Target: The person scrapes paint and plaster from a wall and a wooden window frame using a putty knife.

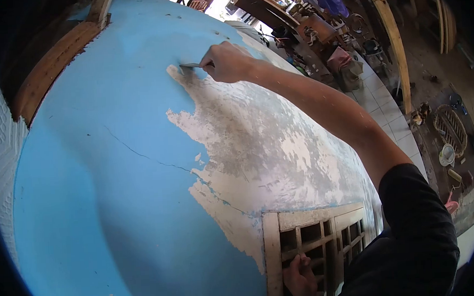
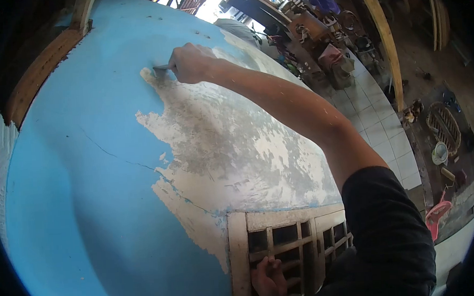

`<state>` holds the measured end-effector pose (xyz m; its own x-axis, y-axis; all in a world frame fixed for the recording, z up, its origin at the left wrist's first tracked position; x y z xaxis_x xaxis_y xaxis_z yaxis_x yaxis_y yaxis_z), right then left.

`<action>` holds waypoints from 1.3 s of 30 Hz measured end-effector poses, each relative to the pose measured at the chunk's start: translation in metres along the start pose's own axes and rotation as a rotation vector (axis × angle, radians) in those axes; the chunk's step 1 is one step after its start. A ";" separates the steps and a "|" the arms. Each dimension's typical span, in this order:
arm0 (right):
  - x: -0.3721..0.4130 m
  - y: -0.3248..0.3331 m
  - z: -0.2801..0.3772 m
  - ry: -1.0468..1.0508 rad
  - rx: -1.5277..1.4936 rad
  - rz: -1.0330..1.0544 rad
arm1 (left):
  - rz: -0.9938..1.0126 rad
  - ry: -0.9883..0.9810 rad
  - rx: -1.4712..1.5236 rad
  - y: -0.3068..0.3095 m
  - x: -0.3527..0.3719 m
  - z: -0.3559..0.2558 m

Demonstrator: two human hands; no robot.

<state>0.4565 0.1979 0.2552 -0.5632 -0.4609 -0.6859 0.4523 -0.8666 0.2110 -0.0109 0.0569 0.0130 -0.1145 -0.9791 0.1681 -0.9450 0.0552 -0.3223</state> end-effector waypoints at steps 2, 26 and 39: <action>-0.004 0.003 0.000 -0.026 0.016 0.028 | -0.005 0.014 0.002 0.000 0.000 0.001; 0.024 -0.002 0.015 0.115 0.015 -0.075 | 0.035 -0.013 0.047 -0.036 0.014 -0.020; 0.010 -0.011 0.002 -0.025 -0.042 -0.049 | -0.014 -0.035 -0.027 -0.041 0.022 -0.028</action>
<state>0.4449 0.2023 0.2478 -0.6021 -0.4228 -0.6773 0.4519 -0.8798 0.1475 0.0172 0.0386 0.0557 -0.0908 -0.9860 0.1397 -0.9544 0.0461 -0.2949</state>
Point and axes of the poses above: each hand's wrist, its own x-axis away from the middle knuckle, its own y-axis out of the back of the hand, z = x × y, the point moved 2 cm from there along -x, towards the middle knuckle, and after that the axes turned 4 degrees about -y, right-handed, at the moved point
